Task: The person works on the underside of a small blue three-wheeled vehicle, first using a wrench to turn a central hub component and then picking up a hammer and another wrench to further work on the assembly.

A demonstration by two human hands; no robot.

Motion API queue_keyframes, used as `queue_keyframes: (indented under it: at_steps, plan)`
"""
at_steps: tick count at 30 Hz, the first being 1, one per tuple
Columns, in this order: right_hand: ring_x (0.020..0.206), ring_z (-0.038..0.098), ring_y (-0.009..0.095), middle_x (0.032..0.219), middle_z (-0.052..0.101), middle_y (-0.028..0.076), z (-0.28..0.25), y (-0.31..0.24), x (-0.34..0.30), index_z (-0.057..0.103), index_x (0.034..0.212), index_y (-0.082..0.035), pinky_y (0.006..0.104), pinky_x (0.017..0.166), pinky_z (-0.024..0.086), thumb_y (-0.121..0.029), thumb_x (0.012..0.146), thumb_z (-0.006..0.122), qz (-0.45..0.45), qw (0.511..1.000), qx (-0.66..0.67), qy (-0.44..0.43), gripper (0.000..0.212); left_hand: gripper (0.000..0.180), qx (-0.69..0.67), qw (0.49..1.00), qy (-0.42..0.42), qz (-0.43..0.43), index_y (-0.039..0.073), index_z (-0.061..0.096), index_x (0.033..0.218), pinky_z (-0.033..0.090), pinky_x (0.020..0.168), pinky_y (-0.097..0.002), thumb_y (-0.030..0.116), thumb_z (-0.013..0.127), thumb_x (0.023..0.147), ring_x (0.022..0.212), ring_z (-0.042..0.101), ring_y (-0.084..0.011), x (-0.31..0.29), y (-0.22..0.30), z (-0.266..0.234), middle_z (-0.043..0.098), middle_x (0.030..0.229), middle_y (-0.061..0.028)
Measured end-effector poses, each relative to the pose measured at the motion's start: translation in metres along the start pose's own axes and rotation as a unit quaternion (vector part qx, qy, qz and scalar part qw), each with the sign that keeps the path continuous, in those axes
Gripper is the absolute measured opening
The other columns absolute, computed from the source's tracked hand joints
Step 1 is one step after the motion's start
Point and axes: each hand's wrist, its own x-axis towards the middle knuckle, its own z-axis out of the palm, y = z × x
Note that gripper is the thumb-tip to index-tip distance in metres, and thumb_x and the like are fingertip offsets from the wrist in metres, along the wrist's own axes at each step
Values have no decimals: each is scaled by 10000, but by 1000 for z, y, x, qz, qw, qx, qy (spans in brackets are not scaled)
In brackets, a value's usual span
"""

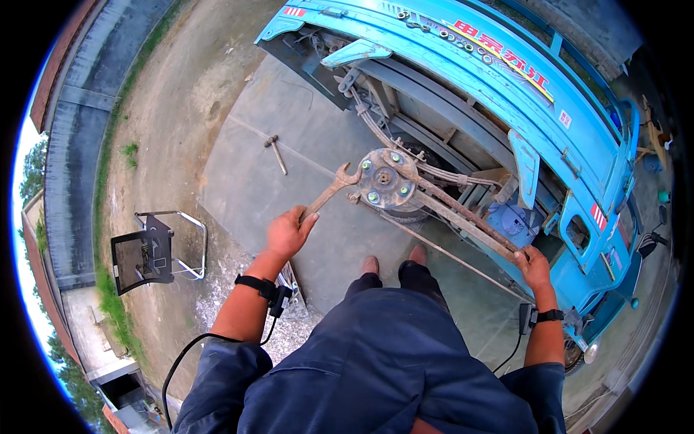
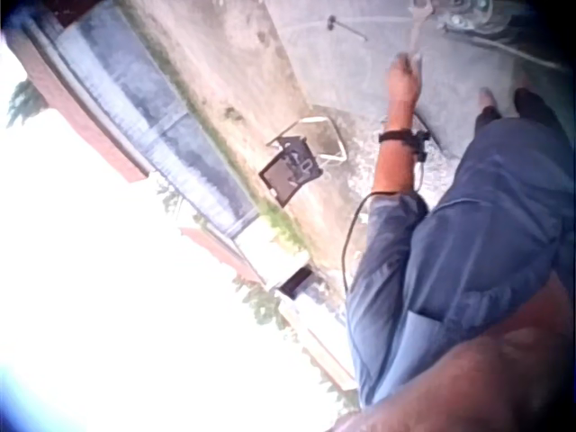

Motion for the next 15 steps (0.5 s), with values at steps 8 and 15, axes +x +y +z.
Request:
queue_keyframes:
  at_steps: [8,15]
  plan:
    - [834,626,392,880,642,170,-12,-4,1,659,914,-56,443,722,497,-340,890,674,15,1000,-6,-22,285,344,59,994,16,93,97,668,990,527,641,-448,428,663,901,744,666,-351,15,-1,-20,686,814,-122]
    - [829,616,408,869,633,184,-5,0,-2,642,894,-51,457,711,488,-333,894,671,6,1000,-14,-18,284,319,60,989,21,135,109,679,988,526,625,-420,403,709,868,725,662,-326,6,13,-11,678,807,-101]
